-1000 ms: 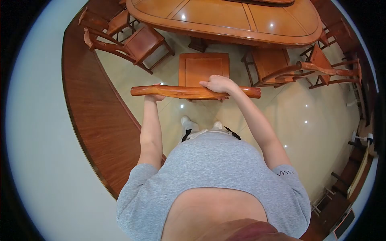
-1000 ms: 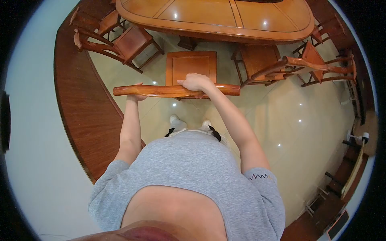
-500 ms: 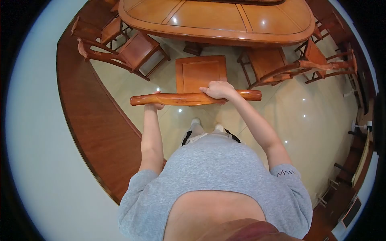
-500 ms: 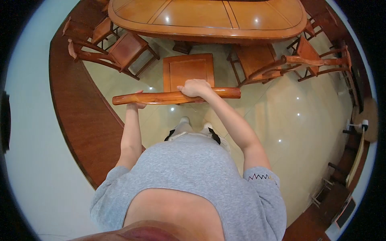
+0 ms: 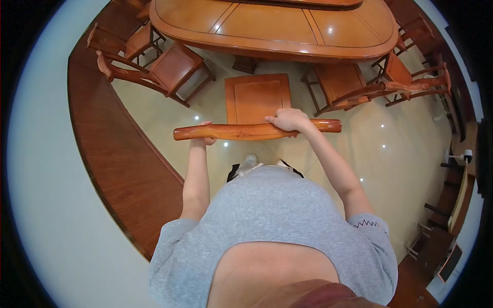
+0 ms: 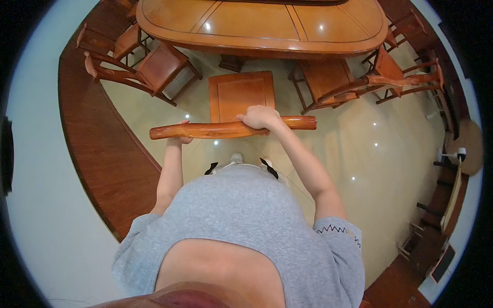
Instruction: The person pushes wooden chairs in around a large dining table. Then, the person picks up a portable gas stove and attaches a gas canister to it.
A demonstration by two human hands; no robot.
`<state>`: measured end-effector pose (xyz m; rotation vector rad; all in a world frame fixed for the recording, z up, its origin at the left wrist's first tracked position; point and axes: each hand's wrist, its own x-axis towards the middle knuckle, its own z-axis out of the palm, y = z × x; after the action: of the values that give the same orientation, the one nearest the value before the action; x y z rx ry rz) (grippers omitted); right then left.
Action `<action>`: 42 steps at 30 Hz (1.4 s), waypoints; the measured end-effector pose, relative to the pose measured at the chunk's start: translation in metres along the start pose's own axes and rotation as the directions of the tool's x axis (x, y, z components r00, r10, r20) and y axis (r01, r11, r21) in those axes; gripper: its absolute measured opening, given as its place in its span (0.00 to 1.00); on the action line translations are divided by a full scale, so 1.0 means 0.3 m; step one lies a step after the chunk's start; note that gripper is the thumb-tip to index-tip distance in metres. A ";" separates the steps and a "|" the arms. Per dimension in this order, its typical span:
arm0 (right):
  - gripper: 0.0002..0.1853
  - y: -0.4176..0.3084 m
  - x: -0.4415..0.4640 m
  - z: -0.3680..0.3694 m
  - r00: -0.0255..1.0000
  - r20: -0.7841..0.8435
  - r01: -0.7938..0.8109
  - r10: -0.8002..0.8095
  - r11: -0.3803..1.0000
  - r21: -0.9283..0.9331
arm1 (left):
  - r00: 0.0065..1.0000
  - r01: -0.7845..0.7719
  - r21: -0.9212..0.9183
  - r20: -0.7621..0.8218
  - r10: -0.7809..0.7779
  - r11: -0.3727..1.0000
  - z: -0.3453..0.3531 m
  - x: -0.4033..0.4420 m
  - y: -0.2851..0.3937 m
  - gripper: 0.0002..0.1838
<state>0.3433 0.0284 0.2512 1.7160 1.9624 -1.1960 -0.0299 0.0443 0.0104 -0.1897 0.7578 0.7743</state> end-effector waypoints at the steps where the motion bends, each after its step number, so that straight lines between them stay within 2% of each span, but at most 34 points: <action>1: 0.32 0.012 0.006 0.004 1.000 0.006 -0.022 0.022 1.000 0.005 | 1.000 0.024 -0.027 -0.013 -0.024 0.999 0.032 -0.008 -0.012 0.08; 2: 0.32 0.024 0.006 0.015 0.997 -0.072 0.023 -0.023 1.000 -0.006 | 0.994 0.003 -0.055 -0.109 -0.009 0.999 0.034 0.010 -0.018 0.06; 6: 0.32 0.067 -0.011 0.034 0.996 0.014 -0.092 0.091 0.995 0.037 | 0.991 0.117 -0.092 -0.056 -0.123 0.989 0.023 0.036 -0.081 0.05; 8: 0.31 0.075 -0.011 0.051 0.996 0.007 -0.085 0.085 0.996 0.039 | 0.996 0.048 -0.038 -0.068 -0.051 0.998 -0.002 0.033 -0.121 0.04; 10: 0.31 0.072 -0.008 0.052 0.996 0.000 -0.088 0.088 0.996 0.032 | 0.996 0.045 -0.057 -0.080 -0.050 0.997 -0.025 0.045 -0.125 0.04; 12: 0.31 0.069 -0.003 0.044 0.996 -0.008 -0.091 0.091 0.996 0.025 | 0.995 0.042 -0.076 -0.092 -0.049 0.996 -0.012 0.036 -0.137 0.05; 14: 0.31 0.069 0.003 0.033 0.996 0.003 -0.090 0.090 0.995 0.050 | 0.997 -0.045 -0.015 -0.058 0.044 0.999 0.025 0.022 -0.158 0.06; 15: 0.31 0.071 0.009 0.034 0.996 0.005 -0.092 0.091 0.995 0.050 | 0.997 -0.043 -0.016 -0.059 0.042 0.999 0.061 0.003 -0.168 0.06; 17: 0.31 0.080 0.024 0.041 0.999 0.012 -0.054 0.053 0.996 0.073 | 0.967 -0.089 -0.032 -0.241 0.079 0.995 0.097 -0.023 -0.176 0.08; 18: 0.31 0.085 0.030 0.046 0.998 0.015 -0.055 0.054 0.996 0.073 | 0.967 -0.088 -0.033 -0.242 0.077 0.996 0.086 -0.035 -0.173 0.08; 19: 0.30 0.089 0.036 0.053 0.997 0.047 -0.066 0.062 0.994 0.086 | 0.999 0.013 -0.052 0.041 -0.010 0.999 0.074 -0.053 -0.169 0.09; 20: 0.29 0.092 0.040 0.054 0.994 0.078 -0.078 0.071 0.992 0.095 | 0.941 0.115 -0.044 0.325 -0.094 0.992 0.062 -0.056 -0.166 0.10; 21: 0.29 0.090 0.046 0.054 0.994 0.079 -0.081 0.074 0.992 0.093 | 0.940 0.117 -0.047 0.326 -0.096 0.992 0.057 -0.048 -0.161 0.10; 23: 0.30 0.082 0.059 0.053 0.994 0.090 -0.074 0.062 0.987 0.141 | 0.994 -0.033 -0.011 0.107 0.034 0.999 0.044 -0.028 -0.148 0.14; 27: 0.30 0.099 0.093 0.077 0.994 0.069 -0.090 0.081 0.987 0.131 | 0.986 -0.004 -0.003 0.166 0.004 1.000 -0.006 -0.006 -0.121 0.14; 29: 0.30 0.124 0.124 0.102 0.999 -0.030 0.035 -0.032 0.994 0.105 | 0.998 -0.051 0.026 0.029 0.050 0.998 -0.016 -0.005 -0.123 0.13; 33: 0.29 0.107 0.126 0.101 0.999 -0.044 0.018 -0.015 0.996 0.089 | 0.996 -0.025 0.062 0.084 0.020 0.998 -0.048 -0.026 -0.105 0.12; 34: 0.28 0.092 0.117 0.094 0.999 -0.048 0.002 0.002 0.996 0.084 | 0.981 -0.181 0.289 -0.018 0.194 0.940 -0.090 -0.009 -0.087 0.12; 35: 0.28 0.082 0.112 0.088 0.998 -0.052 -0.015 0.019 0.997 0.078 | 0.922 -0.292 0.512 -0.074 0.380 0.808 -0.154 0.016 -0.057 0.11; 36: 0.28 0.078 0.112 0.084 0.998 -0.054 -0.020 0.025 0.996 0.087 | 0.988 -0.010 0.016 0.156 0.008 1.000 -0.231 0.026 0.026 0.11; 37: 0.27 0.077 0.113 0.081 0.998 -0.068 -0.014 0.019 0.997 0.076 | 0.988 -0.003 0.023 0.155 0.000 1.000 -0.331 0.051 0.108 0.11; 38: 0.26 0.077 0.114 0.077 0.997 -0.082 -0.007 0.013 0.998 0.065 | 0.956 -0.252 0.246 -0.090 0.281 0.936 -0.427 0.081 0.182 0.12; 39: 0.26 0.075 0.114 0.072 0.996 -0.084 -0.012 0.018 0.997 0.073 | 0.782 -0.401 0.504 -0.246 0.572 0.765 -0.355 0.042 0.196 0.13; 40: 0.26 0.073 0.113 0.066 0.996 -0.092 -0.016 0.022 0.997 0.072 | 0.786 -0.395 0.510 -0.243 0.568 0.764 -0.320 -0.028 0.117 0.13; 41: 0.25 0.073 0.114 0.061 0.995 -0.099 -0.019 0.026 0.997 0.070 | 0.564 -0.407 0.657 -0.366 0.740 0.635 -0.101 -0.104 0.239 0.13; 42: 0.25 0.077 0.115 0.059 0.994 -0.101 -0.024 0.032 0.997 0.079 | 0.505 -0.489 0.634 -0.354 0.787 0.599 0.056 -0.191 0.242 0.15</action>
<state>0.3499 0.0386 0.2077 1.8721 1.9665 -1.2116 -0.0981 0.0708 0.0696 0.3522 1.6923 1.2705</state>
